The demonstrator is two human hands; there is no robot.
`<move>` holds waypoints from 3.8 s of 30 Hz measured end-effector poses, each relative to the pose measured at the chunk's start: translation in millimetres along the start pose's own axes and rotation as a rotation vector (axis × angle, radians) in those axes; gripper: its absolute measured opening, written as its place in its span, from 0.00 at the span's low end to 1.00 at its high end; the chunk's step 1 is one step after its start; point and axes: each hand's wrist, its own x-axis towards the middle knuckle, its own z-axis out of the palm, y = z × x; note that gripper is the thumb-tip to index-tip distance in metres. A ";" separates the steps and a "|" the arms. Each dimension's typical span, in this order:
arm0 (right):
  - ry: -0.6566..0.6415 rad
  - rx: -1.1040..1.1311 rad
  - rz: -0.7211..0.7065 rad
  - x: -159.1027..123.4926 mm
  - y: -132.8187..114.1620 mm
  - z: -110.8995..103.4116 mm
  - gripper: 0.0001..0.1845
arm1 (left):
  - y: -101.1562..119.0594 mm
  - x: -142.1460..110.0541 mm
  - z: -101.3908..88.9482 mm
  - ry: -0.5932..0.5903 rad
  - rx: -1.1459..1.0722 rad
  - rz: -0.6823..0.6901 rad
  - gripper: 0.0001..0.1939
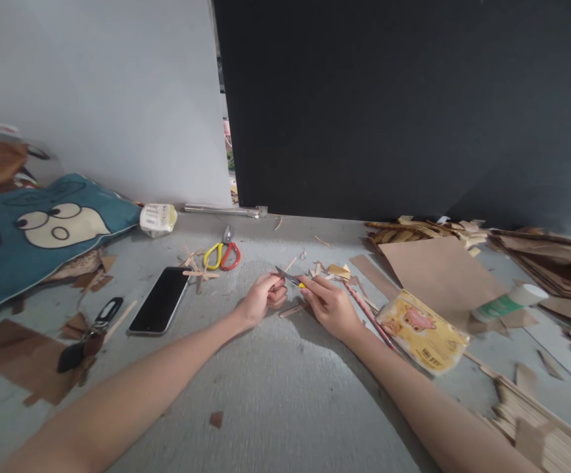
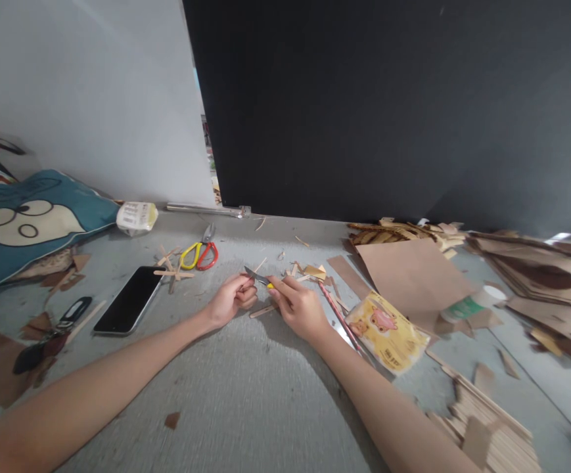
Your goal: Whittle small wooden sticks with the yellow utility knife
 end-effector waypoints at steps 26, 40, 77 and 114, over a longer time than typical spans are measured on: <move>0.047 0.057 -0.025 2.2 6.2 0.3 0.19 | -8.4 1.3 -1.3 -0.118 0.147 0.040 0.21; 0.044 0.048 -0.022 2.8 8.8 2.4 0.21 | -7.0 2.3 -0.1 -0.034 0.253 -0.009 0.20; 0.069 -0.027 0.031 4.3 12.4 5.0 0.18 | -9.8 5.9 1.5 0.117 0.106 0.094 0.14; 0.068 -0.083 0.048 5.5 11.5 3.3 0.19 | -13.2 9.3 -2.0 0.142 0.184 0.054 0.20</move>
